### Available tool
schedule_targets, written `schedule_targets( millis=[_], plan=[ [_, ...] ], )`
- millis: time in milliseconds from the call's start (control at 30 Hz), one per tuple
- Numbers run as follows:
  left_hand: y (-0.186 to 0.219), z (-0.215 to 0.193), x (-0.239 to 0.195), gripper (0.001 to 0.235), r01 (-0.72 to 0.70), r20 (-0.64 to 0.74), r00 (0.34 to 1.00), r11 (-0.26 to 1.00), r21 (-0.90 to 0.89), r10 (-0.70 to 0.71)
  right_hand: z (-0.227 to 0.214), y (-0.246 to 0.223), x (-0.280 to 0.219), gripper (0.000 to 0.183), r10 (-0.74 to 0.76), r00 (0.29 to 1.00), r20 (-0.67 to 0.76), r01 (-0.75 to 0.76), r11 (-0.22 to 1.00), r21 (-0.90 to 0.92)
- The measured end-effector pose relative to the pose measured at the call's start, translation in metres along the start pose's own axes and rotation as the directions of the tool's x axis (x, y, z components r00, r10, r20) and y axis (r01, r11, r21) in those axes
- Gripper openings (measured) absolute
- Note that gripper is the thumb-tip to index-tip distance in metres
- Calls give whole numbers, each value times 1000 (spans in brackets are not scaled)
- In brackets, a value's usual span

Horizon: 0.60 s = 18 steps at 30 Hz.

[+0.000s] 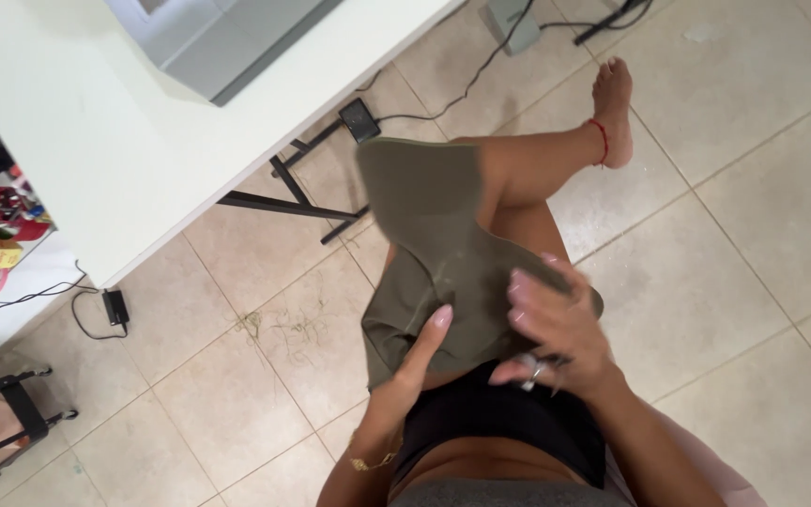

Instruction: Cutting a piece of olive green fabric along a marked line using scissors.

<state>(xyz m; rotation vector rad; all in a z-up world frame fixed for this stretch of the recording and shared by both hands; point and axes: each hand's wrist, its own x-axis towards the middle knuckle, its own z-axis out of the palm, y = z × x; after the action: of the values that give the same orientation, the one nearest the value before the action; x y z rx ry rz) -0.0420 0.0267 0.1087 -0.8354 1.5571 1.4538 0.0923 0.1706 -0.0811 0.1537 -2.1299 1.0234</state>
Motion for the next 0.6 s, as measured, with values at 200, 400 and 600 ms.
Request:
schedule_targets(
  millis=[200, 400, 600],
  plan=[
    [4, -40, -15, 62, -176, 30, 980, 796, 579, 195, 61, -29, 5, 98, 70, 979, 189, -146, 893, 425],
    [-17, -56, 1, 54, -704, 797, 293, -444, 554, 528, 72, -52, -18, 60, 558, 789, 257, -527, 400, 750],
    [-8, -18, -27, 24, -866, 730, -272, -491, 99, 627, 46, 33, -30, 88, 857, 494, 148, -628, 234, 742]
  ],
)
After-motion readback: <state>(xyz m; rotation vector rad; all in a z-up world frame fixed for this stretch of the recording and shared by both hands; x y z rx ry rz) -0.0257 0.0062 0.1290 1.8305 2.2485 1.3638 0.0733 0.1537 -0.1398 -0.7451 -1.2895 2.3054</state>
